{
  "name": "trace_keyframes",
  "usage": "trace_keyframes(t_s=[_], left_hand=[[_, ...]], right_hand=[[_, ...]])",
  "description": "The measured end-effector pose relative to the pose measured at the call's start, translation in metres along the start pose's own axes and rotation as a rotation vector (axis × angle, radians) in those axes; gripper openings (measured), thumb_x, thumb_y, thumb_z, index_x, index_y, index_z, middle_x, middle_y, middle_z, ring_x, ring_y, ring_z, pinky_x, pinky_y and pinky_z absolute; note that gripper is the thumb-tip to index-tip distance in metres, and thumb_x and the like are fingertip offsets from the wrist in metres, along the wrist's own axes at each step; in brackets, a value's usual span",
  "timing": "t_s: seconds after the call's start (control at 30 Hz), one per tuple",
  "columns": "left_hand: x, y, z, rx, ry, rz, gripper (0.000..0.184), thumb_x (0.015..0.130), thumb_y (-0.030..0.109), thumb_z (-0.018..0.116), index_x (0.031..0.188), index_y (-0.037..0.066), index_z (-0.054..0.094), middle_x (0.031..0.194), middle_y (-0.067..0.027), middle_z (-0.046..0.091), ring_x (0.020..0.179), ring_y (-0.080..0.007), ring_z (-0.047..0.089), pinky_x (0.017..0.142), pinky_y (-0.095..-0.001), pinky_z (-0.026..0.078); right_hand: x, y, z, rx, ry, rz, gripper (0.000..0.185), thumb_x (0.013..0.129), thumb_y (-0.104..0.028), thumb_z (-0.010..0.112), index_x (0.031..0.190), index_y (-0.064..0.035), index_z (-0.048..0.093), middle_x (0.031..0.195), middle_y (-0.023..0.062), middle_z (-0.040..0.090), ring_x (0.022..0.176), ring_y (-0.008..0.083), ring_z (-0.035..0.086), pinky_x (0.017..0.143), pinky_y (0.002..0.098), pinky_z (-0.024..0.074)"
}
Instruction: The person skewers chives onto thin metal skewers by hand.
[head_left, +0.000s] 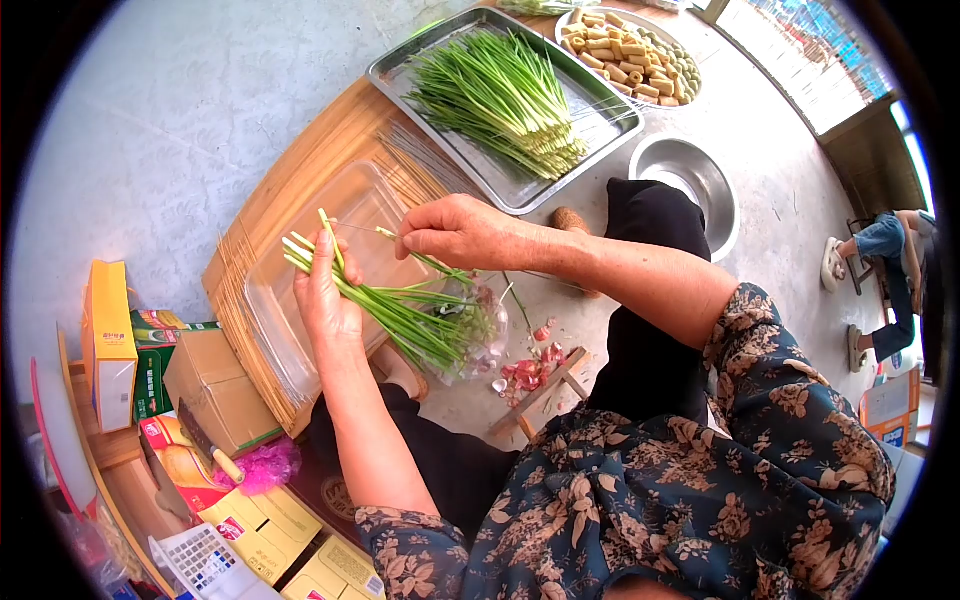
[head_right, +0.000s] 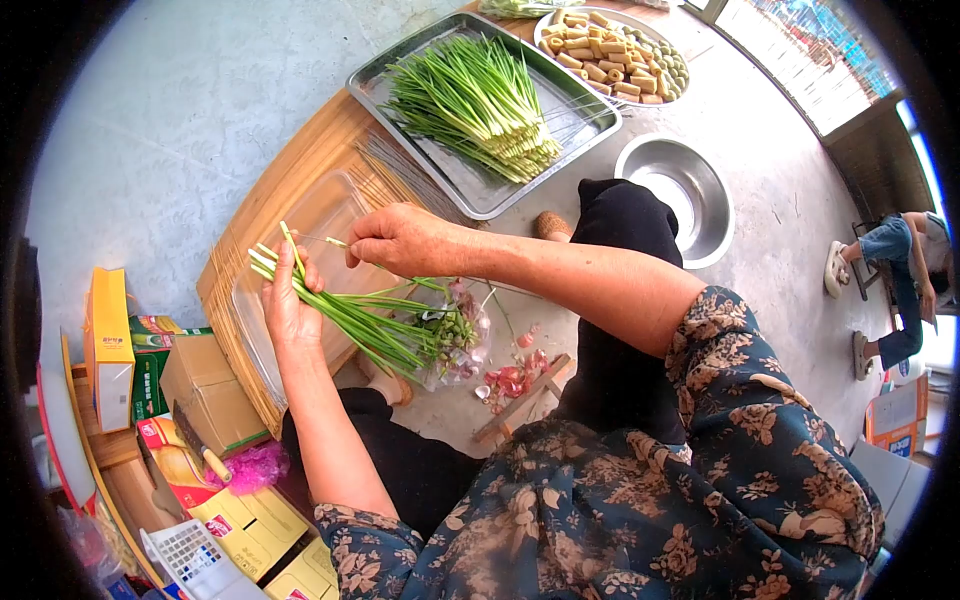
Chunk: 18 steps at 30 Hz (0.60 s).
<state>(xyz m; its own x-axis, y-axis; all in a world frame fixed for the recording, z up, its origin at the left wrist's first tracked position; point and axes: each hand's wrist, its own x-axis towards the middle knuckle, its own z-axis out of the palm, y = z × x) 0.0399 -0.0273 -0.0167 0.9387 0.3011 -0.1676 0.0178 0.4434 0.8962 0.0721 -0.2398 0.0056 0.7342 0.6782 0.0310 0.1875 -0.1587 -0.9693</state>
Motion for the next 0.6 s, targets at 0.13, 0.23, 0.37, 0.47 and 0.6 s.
trace_keyframes(t_s=[0.13, 0.23, 0.37, 0.47, 0.6], left_hand=[[0.0002, -0.0016, -0.0007, 0.027, 0.003, 0.030, 0.026, 0.089, 0.020, 0.066, 0.105, 0.001, 0.061, 0.074, -0.0027, 0.055, 0.049, -0.0098, 0.046, 0.045, -0.0228, 0.035], [0.0013, -0.0028, -0.0019, 0.096, -0.003, 0.075, 0.025, 0.089, 0.019, 0.066, 0.105, 0.001, 0.062, 0.074, -0.0023, 0.055, 0.049, -0.0092, 0.046, 0.045, -0.0222, 0.035], [0.0007, -0.0032, -0.0007, 0.124, 0.008, 0.104, 0.024, 0.089, 0.018, 0.065, 0.105, 0.001, 0.062, 0.075, -0.0022, 0.055, 0.049, -0.0088, 0.046, 0.045, -0.0218, 0.034], [0.0002, -0.0036, -0.0007, 0.176, 0.005, 0.131, 0.025, 0.089, 0.020, 0.065, 0.107, 0.002, 0.062, 0.075, -0.0017, 0.055, 0.050, -0.0089, 0.046, 0.046, -0.0224, 0.035], [-0.0004, -0.0066, 0.0017, 0.238, 0.061, 0.201, 0.023, 0.089, 0.018, 0.065, 0.105, 0.002, 0.063, 0.074, -0.0014, 0.055, 0.050, -0.0084, 0.046, 0.045, -0.0219, 0.035]], right_hand=[[0.0001, 0.0019, 0.0005, -0.005, 0.005, -0.015, 0.024, 0.089, -0.022, 0.053, 0.092, -0.0037, 0.068, 0.085, 0.0122, 0.068, 0.082, 0.0235, 0.063, 0.076, 0.0363, 0.0493], [0.0010, 0.0046, 0.0003, -0.018, 0.005, -0.014, 0.024, 0.089, -0.021, 0.053, 0.092, -0.0036, 0.068, 0.086, 0.0124, 0.068, 0.083, 0.0240, 0.064, 0.077, 0.0365, 0.0493], [0.0025, 0.0097, -0.0003, -0.043, 0.011, -0.077, 0.023, 0.093, -0.021, 0.052, 0.095, -0.0043, 0.067, 0.072, 0.0018, 0.060, 0.065, 0.0095, 0.053, 0.060, 0.0272, 0.0452], [0.0023, 0.0057, -0.0028, -0.045, -0.006, -0.055, 0.023, 0.092, -0.021, 0.052, 0.095, -0.0042, 0.068, 0.073, 0.0029, 0.062, 0.066, 0.0104, 0.054, 0.062, 0.0278, 0.0459], [0.0046, 0.0079, -0.0048, -0.066, -0.023, -0.046, 0.023, 0.092, -0.021, 0.052, 0.095, -0.0036, 0.068, 0.079, 0.0062, 0.066, 0.072, 0.0128, 0.057, 0.068, 0.0294, 0.0475]])
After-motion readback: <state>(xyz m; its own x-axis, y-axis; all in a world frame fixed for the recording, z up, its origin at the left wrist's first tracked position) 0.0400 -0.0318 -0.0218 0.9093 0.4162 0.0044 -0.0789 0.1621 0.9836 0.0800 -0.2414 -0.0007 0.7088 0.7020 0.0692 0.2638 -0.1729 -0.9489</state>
